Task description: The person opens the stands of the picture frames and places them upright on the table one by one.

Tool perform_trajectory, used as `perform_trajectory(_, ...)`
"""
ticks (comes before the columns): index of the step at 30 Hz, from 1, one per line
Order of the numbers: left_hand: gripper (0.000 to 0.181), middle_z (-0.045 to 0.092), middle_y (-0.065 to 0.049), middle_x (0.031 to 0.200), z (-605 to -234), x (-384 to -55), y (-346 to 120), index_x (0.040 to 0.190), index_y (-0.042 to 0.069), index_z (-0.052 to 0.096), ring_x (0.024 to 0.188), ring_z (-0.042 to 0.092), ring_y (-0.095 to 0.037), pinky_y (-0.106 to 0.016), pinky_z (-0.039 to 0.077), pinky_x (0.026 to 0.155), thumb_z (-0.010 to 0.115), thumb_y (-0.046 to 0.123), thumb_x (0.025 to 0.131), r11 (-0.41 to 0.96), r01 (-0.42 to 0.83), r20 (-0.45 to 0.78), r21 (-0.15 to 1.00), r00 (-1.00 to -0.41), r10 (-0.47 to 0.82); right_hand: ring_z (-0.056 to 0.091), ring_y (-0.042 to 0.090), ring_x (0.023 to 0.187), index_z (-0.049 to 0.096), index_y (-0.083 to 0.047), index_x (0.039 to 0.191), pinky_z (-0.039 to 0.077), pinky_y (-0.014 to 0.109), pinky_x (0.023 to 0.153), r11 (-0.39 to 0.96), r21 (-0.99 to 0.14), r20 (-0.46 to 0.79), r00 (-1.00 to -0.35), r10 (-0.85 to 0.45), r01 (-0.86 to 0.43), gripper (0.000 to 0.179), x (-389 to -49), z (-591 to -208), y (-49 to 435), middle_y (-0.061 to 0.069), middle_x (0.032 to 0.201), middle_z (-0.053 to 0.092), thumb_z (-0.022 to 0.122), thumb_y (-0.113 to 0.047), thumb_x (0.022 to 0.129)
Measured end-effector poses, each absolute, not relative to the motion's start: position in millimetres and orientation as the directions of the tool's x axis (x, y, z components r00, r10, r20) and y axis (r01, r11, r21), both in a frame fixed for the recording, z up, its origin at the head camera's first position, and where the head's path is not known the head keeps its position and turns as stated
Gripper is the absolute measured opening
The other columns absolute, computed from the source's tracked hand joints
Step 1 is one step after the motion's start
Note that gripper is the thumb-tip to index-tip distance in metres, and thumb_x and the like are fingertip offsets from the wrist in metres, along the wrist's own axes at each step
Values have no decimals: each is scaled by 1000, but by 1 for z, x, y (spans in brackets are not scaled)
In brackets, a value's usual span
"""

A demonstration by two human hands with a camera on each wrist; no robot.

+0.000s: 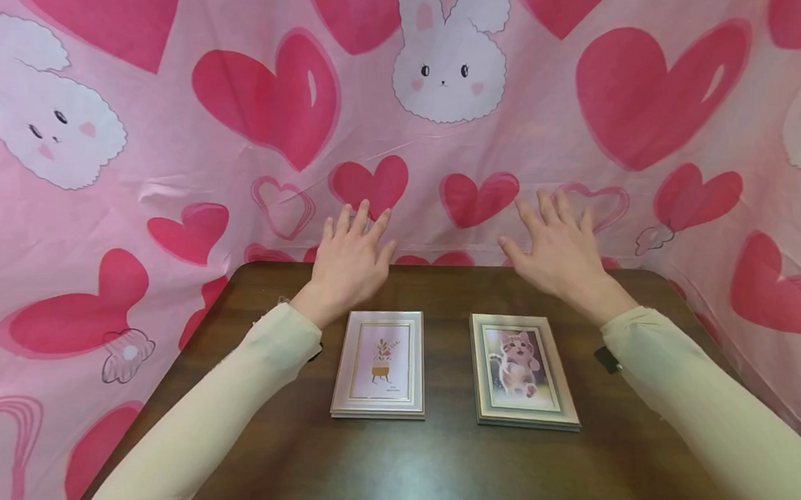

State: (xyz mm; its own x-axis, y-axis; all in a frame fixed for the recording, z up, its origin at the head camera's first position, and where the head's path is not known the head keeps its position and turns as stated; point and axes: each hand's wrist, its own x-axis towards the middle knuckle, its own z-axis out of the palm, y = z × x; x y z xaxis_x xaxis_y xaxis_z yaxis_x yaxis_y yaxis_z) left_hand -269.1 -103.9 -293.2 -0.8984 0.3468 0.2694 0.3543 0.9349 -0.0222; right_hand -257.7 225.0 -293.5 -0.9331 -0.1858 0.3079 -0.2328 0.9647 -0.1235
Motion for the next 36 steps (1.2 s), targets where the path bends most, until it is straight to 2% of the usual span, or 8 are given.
perform_trajectory(18,63,26,-18,171,-299,-262,-103,166,19,35,155,20,-43,-63,12,123,43,47,109,925,379,302,-26,-879,369,3,48,157,24,-13,168,0,78,114,955,-119,331,-918,-220,-272,80,-247,-291,216,28,170,16,48,-55,104)
perform_trajectory(26,62,30,-19,168,-304,-254,-102,164,18,38,154,22,-45,-63,12,123,43,47,109,918,398,315,-10,-870,380,5,49,157,29,-12,167,-2,78,114,952,-111,337,-912,-235,-286,78,-242,-298,211,29,170,18,49,-54,104)
perform_trajectory(36,65,24,-18,171,-312,-248,-102,165,18,37,156,19,-45,-63,13,123,48,46,108,912,409,319,40,-870,376,7,49,157,33,-10,165,-1,76,116,948,-127,353,-907,-231,-291,75,-239,-305,211,29,169,20,51,-52,105)
